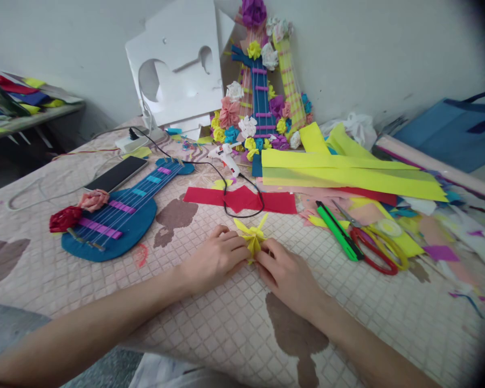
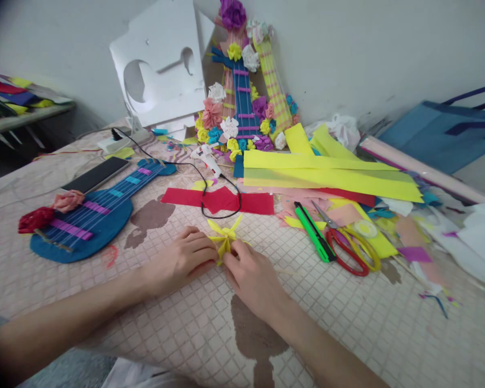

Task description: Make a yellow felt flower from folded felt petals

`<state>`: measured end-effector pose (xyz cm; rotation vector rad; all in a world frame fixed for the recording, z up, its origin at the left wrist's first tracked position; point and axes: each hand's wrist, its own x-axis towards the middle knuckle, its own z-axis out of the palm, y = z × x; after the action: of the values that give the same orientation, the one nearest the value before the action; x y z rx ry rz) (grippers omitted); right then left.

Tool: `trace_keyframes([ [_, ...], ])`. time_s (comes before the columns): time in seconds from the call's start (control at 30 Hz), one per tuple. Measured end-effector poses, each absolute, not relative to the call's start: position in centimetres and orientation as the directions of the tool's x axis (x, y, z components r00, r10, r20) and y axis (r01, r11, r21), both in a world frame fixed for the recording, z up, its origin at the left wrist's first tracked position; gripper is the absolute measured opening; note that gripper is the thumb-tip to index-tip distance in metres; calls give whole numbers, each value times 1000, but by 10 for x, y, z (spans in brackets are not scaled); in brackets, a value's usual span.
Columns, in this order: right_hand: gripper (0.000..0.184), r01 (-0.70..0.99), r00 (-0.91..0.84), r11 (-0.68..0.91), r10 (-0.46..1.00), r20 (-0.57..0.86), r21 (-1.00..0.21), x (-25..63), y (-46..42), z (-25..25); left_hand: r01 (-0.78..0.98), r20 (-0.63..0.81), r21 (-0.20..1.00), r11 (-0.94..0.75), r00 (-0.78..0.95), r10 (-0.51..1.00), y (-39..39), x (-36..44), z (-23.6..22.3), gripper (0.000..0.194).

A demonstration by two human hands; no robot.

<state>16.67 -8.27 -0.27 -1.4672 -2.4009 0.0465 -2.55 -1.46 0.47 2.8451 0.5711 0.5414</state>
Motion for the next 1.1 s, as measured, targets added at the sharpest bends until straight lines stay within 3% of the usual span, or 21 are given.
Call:
trace_keyframes([
  [0.53,10,864,-428,473,870,245,-172,166,-82,-1,365,294,161,-917,869,397,-17,-23,9,21],
  [1.1,9,866,-409,464,871,270,-184,162,-82,-1,381,295,215,-899,853,431,-17,-22,8,20],
])
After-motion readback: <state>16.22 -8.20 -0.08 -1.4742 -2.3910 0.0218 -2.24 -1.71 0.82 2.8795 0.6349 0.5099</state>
